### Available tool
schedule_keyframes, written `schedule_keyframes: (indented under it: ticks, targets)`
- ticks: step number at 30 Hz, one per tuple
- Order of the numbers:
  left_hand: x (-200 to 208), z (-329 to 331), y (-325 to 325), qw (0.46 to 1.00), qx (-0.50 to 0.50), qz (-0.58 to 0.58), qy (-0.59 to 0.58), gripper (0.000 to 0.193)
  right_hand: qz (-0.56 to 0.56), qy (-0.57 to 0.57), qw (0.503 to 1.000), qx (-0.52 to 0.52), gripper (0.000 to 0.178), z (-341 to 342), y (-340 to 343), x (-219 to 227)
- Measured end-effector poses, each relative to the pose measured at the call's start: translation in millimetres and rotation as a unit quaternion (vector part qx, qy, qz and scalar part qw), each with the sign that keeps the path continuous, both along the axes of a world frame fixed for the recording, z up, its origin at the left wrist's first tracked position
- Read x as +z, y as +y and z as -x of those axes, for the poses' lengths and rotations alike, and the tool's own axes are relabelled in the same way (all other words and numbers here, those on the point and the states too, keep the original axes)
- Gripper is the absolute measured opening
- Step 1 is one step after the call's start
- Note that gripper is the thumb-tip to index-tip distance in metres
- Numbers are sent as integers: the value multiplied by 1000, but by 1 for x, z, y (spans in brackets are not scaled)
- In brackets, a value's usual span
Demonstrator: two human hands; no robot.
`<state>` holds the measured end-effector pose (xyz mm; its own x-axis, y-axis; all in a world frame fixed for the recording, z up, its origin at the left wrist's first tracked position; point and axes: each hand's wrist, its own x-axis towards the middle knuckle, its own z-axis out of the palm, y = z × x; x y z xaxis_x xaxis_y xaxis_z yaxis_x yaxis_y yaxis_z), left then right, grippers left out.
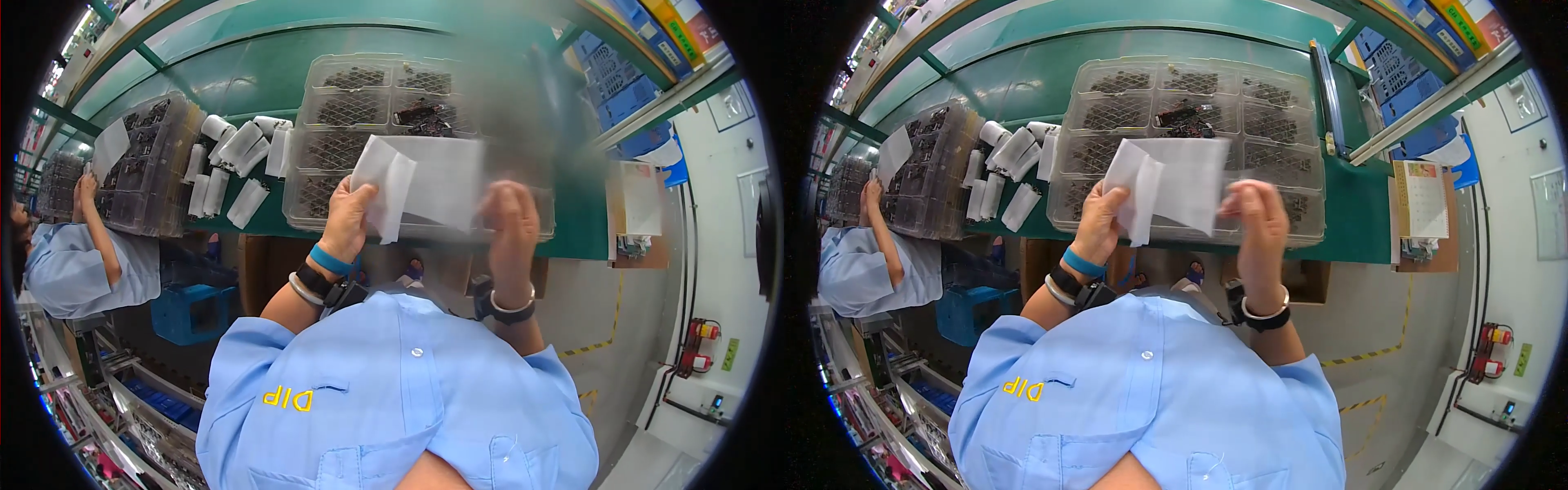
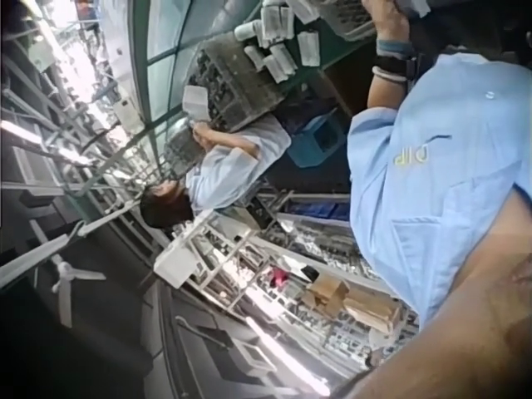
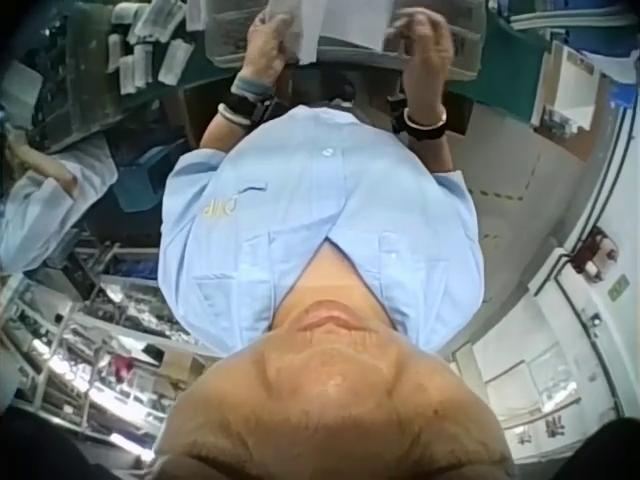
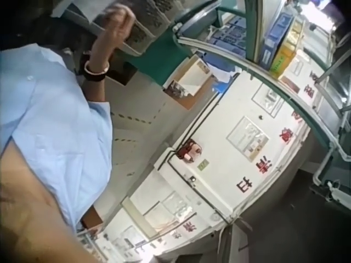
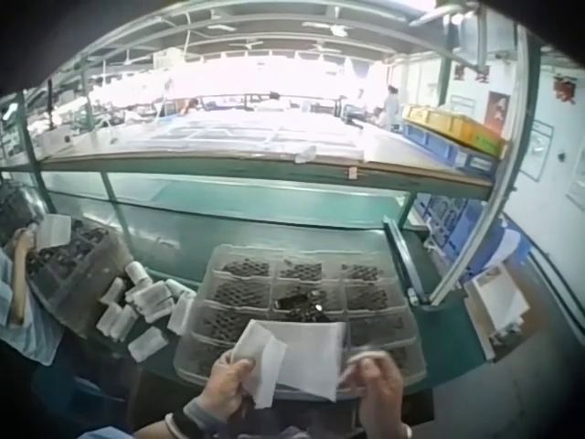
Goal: The person picks up a circuit board from a tray, wraps it in a foam sheet, and places it into a cardboard box, repeating this process before moving a plastic tray lid.
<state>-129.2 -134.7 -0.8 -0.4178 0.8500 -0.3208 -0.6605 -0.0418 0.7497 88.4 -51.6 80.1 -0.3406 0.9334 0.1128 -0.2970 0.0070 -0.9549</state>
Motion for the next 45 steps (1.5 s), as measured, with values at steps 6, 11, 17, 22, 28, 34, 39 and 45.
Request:
schedule_keyframes:
  ticks: [6,11,17,22,28,34,39,45]
  targets:
    - [36,-27,-1,938,-6,-28,346,18,-117,-68,981,137,19,69,-44,-6]
    - [38,-2,-25,960,-188,-85,192,26,36,-6,979,202,16,53,-39,13]
    - [44,-7,-36,966,-222,-100,-84,40,98,221,914,326,23,49,-42,10]
    - [39,-21,-36,911,-332,-163,-181,44,-352,-119,923,99,23,43,-44,6]
    - [43,-5,-25,970,-236,-52,-20,42,-228,-145,962,38,19,40,-48,8]
    - [17,7,-6,980,-76,-54,177,40,-344,-233,908,-51,23,85,-49,-29]
    - [19,31,-16,973,-170,-110,-109,43,-449,-310,834,-83,26,104,-57,-23]
    - [47,38,-33,941,-222,-99,-237,38,-487,-396,776,-57,44,107,-66,-33]
